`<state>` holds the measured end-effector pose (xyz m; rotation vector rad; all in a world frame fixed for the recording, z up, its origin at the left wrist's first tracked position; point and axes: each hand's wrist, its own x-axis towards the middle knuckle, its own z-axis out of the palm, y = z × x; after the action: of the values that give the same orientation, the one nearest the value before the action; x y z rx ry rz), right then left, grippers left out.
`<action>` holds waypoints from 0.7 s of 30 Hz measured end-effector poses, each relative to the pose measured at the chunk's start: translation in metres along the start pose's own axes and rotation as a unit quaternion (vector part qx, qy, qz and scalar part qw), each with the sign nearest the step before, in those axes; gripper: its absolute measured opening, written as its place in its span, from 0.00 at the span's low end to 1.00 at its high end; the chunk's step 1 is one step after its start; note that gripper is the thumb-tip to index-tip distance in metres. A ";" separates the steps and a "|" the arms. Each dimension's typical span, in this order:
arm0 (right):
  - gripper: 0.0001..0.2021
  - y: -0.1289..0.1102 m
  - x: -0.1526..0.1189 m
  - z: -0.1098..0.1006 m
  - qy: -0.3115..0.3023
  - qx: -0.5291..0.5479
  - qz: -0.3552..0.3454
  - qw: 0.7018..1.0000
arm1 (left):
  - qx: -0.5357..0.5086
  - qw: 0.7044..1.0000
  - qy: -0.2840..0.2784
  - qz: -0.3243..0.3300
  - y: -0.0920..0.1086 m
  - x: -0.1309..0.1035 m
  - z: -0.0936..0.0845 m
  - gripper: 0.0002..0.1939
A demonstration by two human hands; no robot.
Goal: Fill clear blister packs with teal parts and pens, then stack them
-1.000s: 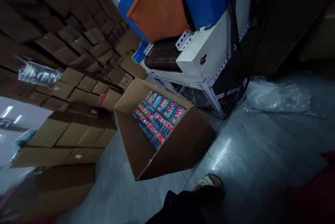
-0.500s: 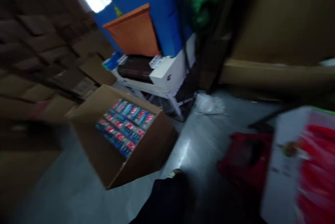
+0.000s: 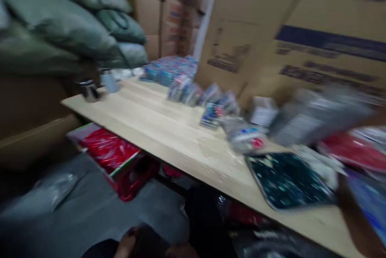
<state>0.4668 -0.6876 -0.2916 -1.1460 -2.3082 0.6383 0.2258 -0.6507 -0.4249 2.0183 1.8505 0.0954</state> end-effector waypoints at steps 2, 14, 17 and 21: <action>0.11 -0.002 -0.036 -0.029 0.049 -0.004 0.050 0.998 | -0.209 0.962 -0.018 -0.174 0.002 0.006 -0.017 0.09; 0.18 0.047 -0.113 -0.204 0.270 -0.122 0.044 0.954 | -0.100 0.993 -0.022 -0.055 0.149 -0.050 -0.093 0.14; 0.19 0.064 -0.131 -0.207 0.276 -0.125 0.047 0.952 | -0.075 0.996 -0.008 -0.043 0.174 -0.060 -0.101 0.10; 0.25 0.078 -0.132 -0.212 0.236 -0.149 0.063 0.958 | -0.033 0.998 -0.011 -0.051 0.179 -0.072 -0.111 0.09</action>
<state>0.7112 -0.7135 -0.2013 -1.4121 -1.9668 0.0363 0.3509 -0.7015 -0.2477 1.8700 1.9072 0.1047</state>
